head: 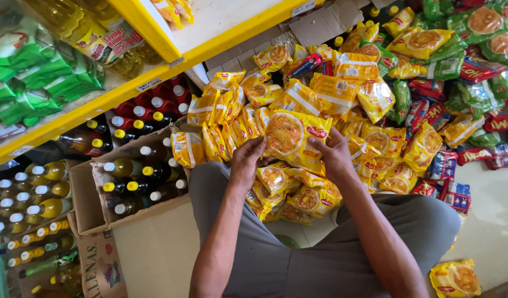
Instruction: The person is stocking instant noodle packets onto a grocery shelf.
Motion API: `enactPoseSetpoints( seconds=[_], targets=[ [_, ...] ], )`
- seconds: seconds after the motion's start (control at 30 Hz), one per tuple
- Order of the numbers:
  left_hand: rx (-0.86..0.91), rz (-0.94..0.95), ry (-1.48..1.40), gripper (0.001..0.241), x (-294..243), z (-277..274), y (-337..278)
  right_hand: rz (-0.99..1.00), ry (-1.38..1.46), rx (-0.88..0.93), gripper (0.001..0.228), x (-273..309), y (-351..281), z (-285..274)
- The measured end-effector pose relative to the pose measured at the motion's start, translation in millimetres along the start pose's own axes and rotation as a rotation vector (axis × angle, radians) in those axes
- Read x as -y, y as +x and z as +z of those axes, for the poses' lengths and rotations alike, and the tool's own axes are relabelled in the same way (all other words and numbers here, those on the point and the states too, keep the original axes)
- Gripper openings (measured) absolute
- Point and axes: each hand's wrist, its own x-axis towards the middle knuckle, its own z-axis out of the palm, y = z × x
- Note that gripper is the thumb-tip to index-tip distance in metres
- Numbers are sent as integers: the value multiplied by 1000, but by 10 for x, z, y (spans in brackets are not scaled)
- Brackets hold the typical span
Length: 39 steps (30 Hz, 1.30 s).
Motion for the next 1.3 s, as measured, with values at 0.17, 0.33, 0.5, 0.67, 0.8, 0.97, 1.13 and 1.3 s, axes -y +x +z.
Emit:
enactPoseSetpoints(
  seconds=[0.17,0.33,0.5,0.67,0.8,0.97,1.13,1.3],
  targets=[
    [3,-73,-164,24,114,-74,192,-40,-124,46,40,-12,48,-101],
    [187,-150,-349,20,88,-181,264,-55,-310,169,41,58,-7,-134],
    [330,-122,-452,16,-27,-225,226,74,80,105,31,-21,45,-156],
    [347,-227,-421,22,-205,-138,133,11,136,111,17,-157,114,-307],
    [390,-193,-205,25,-322,-94,61,-21,140,70,10,-132,119,-298],
    [382,7,-59,22,-187,-81,69,-44,84,20,10,-8,34,-146],
    [356,-65,-121,27,-177,-191,93,-63,-15,-2,11,-99,42,-250],
    [482,-196,-183,32,-304,-155,4,-76,-77,11,14,80,-37,-112]
  ],
)
